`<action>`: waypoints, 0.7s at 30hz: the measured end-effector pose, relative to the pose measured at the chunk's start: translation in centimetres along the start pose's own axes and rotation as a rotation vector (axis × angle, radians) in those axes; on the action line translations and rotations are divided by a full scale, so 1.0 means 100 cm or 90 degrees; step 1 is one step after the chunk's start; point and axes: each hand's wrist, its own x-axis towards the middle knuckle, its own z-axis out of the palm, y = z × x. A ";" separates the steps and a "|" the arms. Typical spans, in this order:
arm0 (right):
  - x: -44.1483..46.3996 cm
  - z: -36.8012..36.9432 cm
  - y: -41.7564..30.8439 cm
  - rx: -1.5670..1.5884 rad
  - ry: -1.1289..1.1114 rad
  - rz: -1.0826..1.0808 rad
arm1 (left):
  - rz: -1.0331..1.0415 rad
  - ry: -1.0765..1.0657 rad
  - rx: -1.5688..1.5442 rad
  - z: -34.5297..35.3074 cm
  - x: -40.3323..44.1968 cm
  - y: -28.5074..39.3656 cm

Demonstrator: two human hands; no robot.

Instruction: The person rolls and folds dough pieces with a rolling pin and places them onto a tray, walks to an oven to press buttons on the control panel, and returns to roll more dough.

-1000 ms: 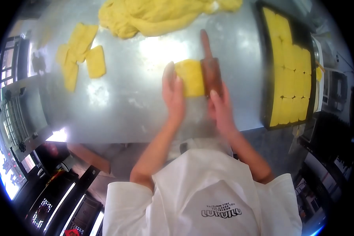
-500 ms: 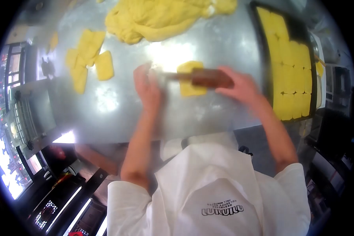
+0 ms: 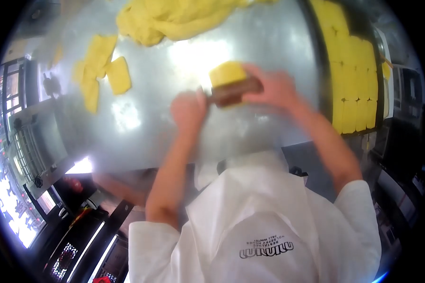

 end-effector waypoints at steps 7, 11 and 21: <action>-0.009 0.002 -0.001 -0.008 -0.012 -0.013 | 0.024 0.001 0.002 -0.003 0.005 -0.002; -0.011 -0.010 -0.011 0.025 -0.062 0.073 | -0.063 -0.099 -0.004 -0.008 0.003 0.004; -0.022 -0.004 0.094 0.102 0.373 0.315 | -0.015 -0.244 -0.222 -0.014 0.107 0.045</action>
